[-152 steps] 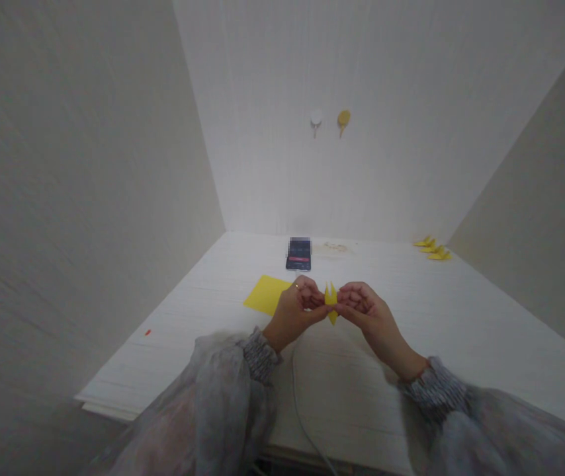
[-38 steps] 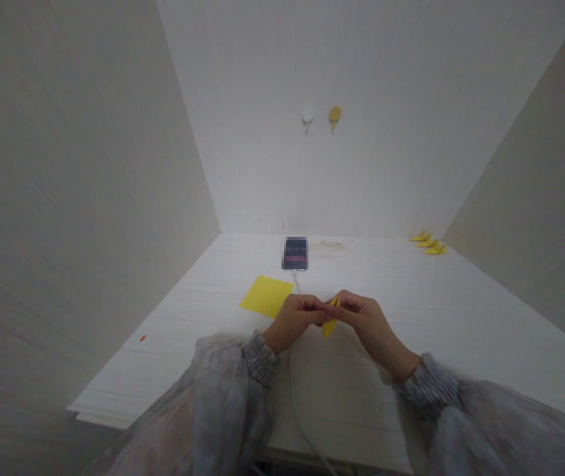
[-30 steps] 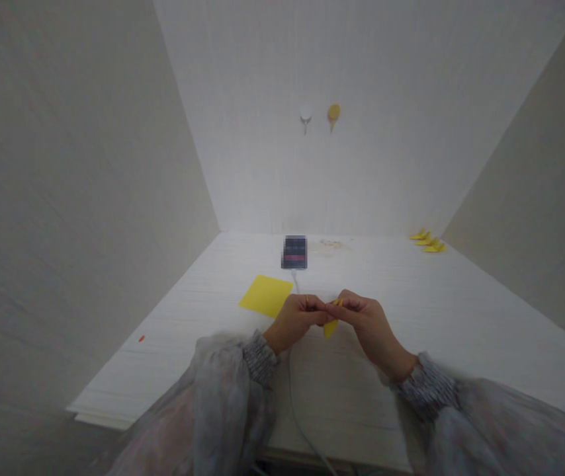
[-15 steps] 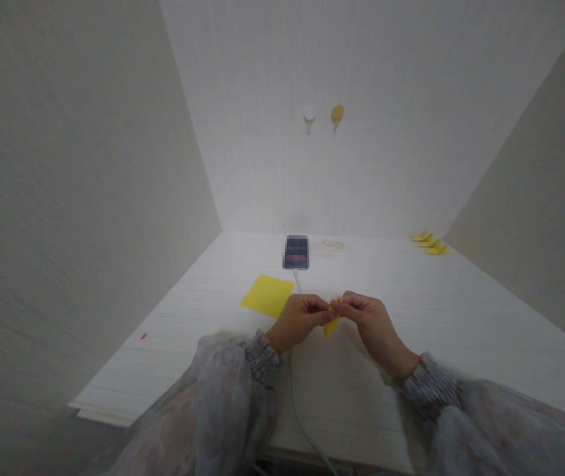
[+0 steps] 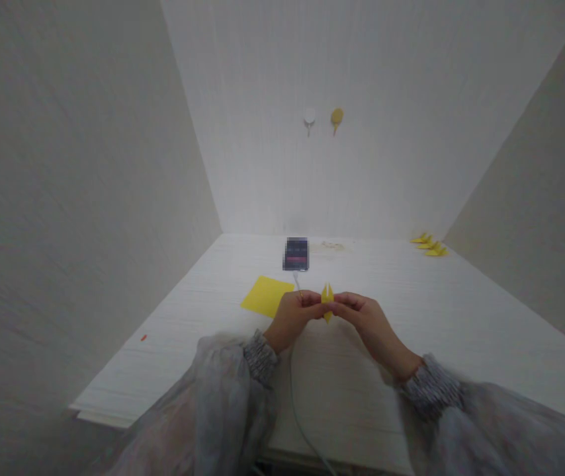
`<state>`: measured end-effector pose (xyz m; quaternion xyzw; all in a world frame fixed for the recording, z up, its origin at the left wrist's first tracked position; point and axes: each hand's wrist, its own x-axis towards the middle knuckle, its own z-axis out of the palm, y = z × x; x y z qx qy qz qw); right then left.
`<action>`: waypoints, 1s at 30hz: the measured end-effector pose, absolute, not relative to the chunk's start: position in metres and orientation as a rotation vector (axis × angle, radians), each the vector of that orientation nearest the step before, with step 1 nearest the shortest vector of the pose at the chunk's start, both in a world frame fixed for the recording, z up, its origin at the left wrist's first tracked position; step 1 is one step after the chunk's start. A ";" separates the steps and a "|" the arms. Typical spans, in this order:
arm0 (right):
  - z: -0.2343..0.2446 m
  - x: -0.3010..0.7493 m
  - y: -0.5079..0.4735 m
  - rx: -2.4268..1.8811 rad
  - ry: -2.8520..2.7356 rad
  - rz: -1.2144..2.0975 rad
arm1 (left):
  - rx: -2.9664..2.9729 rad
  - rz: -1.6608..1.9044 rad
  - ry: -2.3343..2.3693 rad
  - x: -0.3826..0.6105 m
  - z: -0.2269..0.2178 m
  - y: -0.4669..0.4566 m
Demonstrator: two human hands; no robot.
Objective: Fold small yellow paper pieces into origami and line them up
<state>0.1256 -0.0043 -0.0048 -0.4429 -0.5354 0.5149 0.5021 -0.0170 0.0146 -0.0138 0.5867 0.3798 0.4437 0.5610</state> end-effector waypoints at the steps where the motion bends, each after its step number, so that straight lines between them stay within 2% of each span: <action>1: -0.006 0.126 -0.004 -1.075 -1.303 1.249 | 1.357 1.071 0.894 -0.017 -0.013 0.015; 7: -0.008 0.128 -0.005 -1.062 -1.364 1.164 | 1.188 1.101 0.873 -0.016 -0.013 0.015; 16: -0.010 0.131 -0.005 -1.057 -1.433 1.092 | 1.279 1.096 0.791 -0.017 -0.008 0.011; 21: -0.011 0.130 -0.006 -0.880 -1.314 1.344 | 1.341 1.185 0.716 -0.020 -0.011 0.012; 25: -0.011 0.128 -0.007 -0.765 -1.196 1.628 | 1.403 1.116 0.602 -0.021 -0.009 0.009; 30: -0.014 0.126 -0.008 -0.780 -1.202 1.715 | 1.352 1.010 0.535 -0.019 -0.007 0.007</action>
